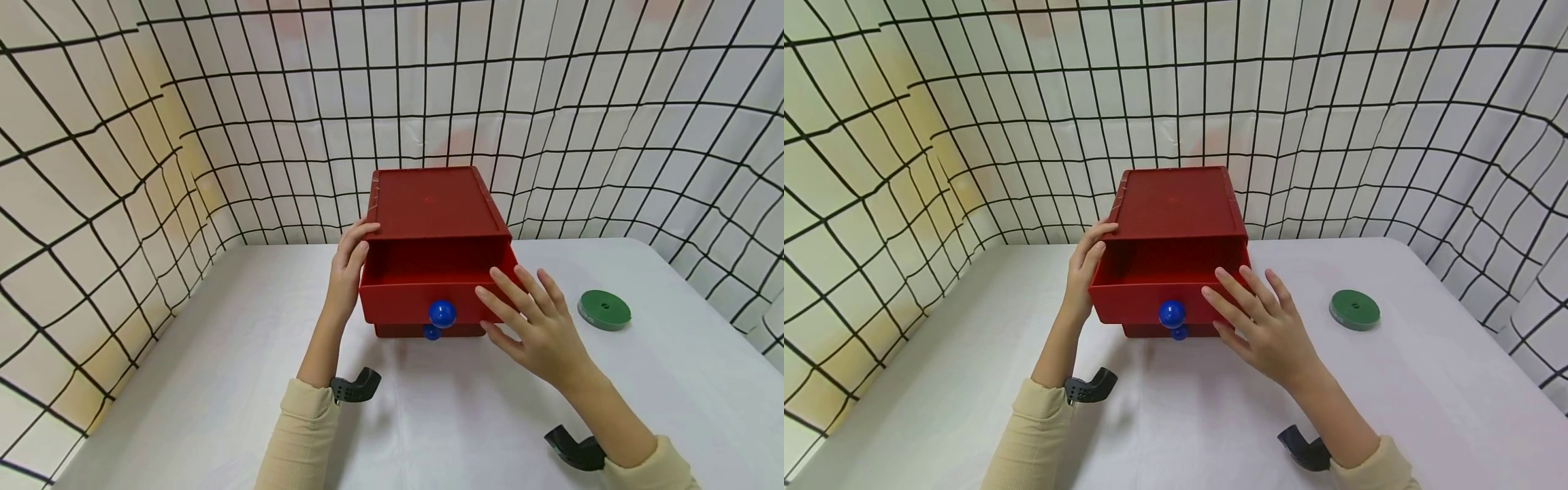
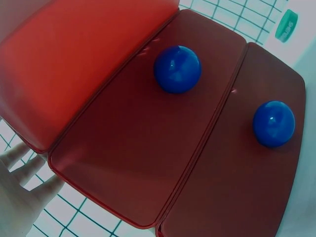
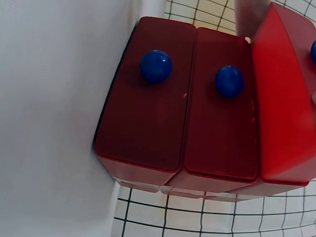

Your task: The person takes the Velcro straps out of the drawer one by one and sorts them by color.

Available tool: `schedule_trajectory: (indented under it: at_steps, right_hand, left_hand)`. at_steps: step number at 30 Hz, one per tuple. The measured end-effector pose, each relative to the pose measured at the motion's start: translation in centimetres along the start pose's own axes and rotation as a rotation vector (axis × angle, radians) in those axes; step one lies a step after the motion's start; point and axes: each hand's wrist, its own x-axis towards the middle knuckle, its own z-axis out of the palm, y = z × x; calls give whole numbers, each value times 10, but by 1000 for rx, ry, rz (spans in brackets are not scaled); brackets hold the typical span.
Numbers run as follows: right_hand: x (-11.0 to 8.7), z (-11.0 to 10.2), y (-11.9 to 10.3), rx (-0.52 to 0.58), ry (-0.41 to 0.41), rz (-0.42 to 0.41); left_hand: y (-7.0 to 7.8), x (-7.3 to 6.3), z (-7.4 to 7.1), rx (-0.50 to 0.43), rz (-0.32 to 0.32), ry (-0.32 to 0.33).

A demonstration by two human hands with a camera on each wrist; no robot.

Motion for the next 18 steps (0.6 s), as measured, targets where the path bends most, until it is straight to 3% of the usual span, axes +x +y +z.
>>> schedule_trajectory:
  at_steps: [11,18]
  right_hand:
    - [1,1,-2,-22,-54,23]
    - [1,2,-3,-38,-64,34]
  left_hand:
    - [-2,1,0,-11,12,0]
    - [-28,7,-3,-20,37,7]
